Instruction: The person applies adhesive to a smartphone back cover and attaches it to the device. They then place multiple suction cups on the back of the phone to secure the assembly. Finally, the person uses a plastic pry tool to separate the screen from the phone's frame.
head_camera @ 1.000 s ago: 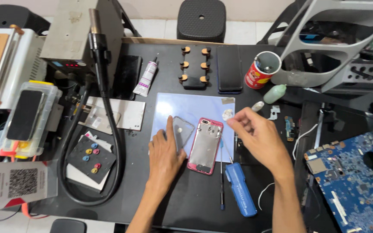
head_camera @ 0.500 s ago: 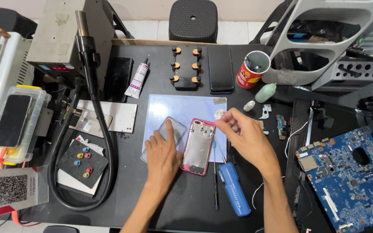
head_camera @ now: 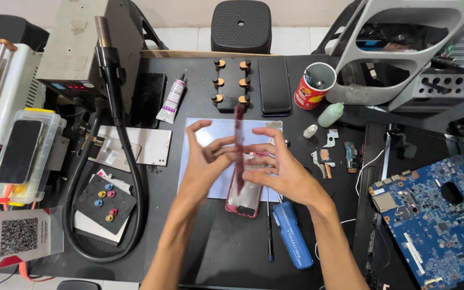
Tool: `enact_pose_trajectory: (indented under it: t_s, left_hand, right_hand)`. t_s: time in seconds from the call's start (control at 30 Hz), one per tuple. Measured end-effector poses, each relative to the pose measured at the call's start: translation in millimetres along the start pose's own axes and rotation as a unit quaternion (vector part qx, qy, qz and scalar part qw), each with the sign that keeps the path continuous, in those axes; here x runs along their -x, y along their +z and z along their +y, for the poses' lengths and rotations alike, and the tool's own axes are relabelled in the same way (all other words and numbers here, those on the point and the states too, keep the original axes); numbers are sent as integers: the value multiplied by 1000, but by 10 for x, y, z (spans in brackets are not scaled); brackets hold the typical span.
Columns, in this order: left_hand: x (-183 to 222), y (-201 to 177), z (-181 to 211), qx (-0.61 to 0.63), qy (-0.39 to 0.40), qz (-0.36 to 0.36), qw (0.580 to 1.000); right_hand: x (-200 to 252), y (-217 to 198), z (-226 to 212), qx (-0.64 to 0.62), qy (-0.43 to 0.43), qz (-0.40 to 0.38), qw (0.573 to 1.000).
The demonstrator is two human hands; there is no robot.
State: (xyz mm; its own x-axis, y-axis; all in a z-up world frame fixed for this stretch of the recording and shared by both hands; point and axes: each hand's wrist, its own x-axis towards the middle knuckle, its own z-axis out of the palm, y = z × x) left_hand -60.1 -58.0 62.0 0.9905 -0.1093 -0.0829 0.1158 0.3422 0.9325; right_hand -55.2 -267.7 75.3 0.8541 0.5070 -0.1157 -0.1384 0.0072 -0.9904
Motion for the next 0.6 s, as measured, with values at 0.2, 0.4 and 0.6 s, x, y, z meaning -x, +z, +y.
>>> enact_pose_trajectory:
  t_s: [0.2,0.4,0.6]
  left_hand:
    - [-100,365,18,-5,21,-5,1000]
    - [-96,391,-39,-28,20,-20,999]
    - [125,234,-306,-209,-23,140,968]
  right_hand:
    - [55,-113,-71,-83,-12,29,996]
    - [61,-184,-75,-88,-10,33,995]
    - [82,-238,-96,-63,14,71,995]
